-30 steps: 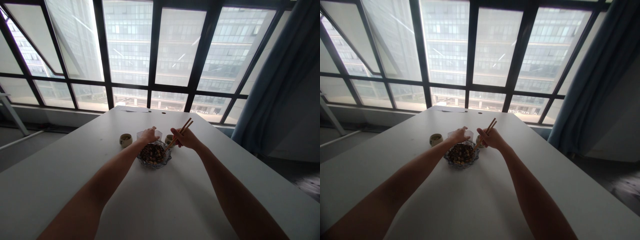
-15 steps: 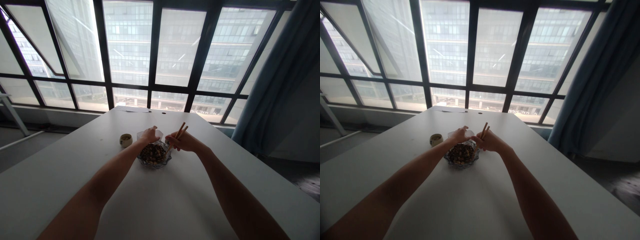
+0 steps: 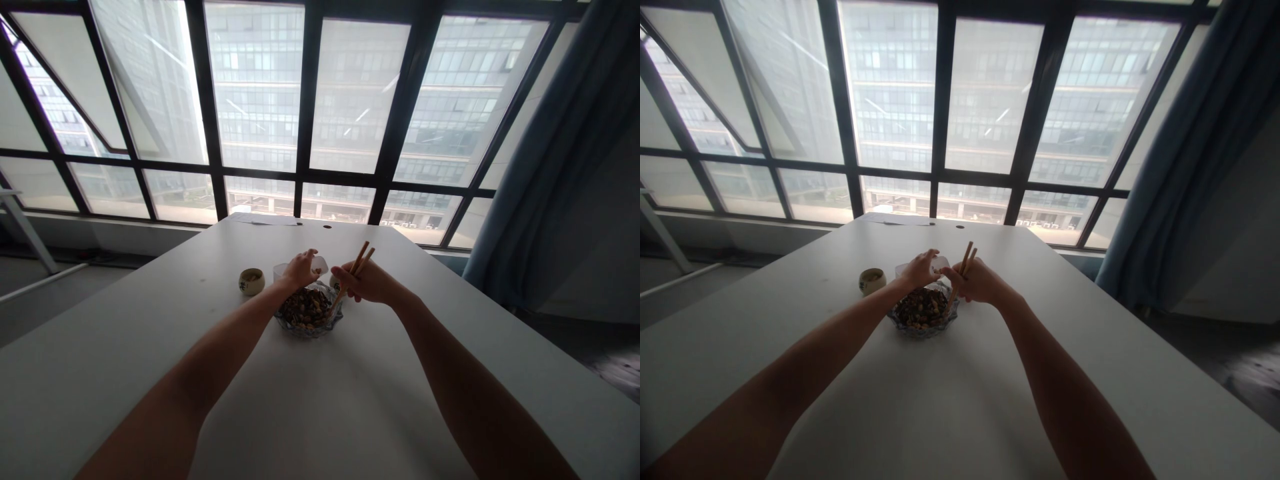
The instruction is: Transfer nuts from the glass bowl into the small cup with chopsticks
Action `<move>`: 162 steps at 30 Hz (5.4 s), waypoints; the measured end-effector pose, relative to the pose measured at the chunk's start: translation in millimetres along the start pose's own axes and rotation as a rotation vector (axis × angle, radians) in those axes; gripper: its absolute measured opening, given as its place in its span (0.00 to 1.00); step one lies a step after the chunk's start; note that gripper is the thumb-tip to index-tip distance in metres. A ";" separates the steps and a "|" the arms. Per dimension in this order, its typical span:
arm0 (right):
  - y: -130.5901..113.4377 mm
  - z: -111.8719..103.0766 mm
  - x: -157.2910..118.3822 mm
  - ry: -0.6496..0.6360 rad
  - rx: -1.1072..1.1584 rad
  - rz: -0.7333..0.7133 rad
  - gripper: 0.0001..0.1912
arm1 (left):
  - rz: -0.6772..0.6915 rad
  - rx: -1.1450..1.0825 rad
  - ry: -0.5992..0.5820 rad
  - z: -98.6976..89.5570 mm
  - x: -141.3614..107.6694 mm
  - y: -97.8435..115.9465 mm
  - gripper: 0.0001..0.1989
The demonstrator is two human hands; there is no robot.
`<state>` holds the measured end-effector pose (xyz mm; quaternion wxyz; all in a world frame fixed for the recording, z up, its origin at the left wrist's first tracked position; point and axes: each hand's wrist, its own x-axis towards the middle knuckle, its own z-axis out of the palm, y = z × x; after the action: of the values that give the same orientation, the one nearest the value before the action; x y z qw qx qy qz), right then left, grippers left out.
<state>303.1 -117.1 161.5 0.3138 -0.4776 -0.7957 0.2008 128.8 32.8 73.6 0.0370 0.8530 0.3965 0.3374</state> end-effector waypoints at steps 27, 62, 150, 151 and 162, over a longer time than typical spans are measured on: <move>43.7 16.9 15.3 0.466 0.325 0.016 0.35 | -0.030 0.027 -0.172 -2.9 -1.2 -11.0 0.27; 29.7 53.2 13.5 0.143 0.234 -0.033 0.26 | -0.423 -0.152 0.186 -54.2 -124.9 -114.9 0.45; 24.8 -43.1 -7.5 0.367 0.264 0.090 0.37 | 0.053 0.241 -0.529 -9.8 37.5 43.5 0.40; 20.8 -40.1 -7.1 0.291 0.253 0.097 0.36 | 0.071 0.205 -0.460 -18.9 30.5 38.8 0.36; 23.7 29.7 14.1 -0.034 0.319 0.116 0.32 | -0.058 0.157 0.148 -83.8 -78.3 -71.3 0.21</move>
<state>292.7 -94.2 129.7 0.3600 -0.4634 -0.7300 0.3505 -4.2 9.3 71.7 -0.0498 0.8140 0.4481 0.3663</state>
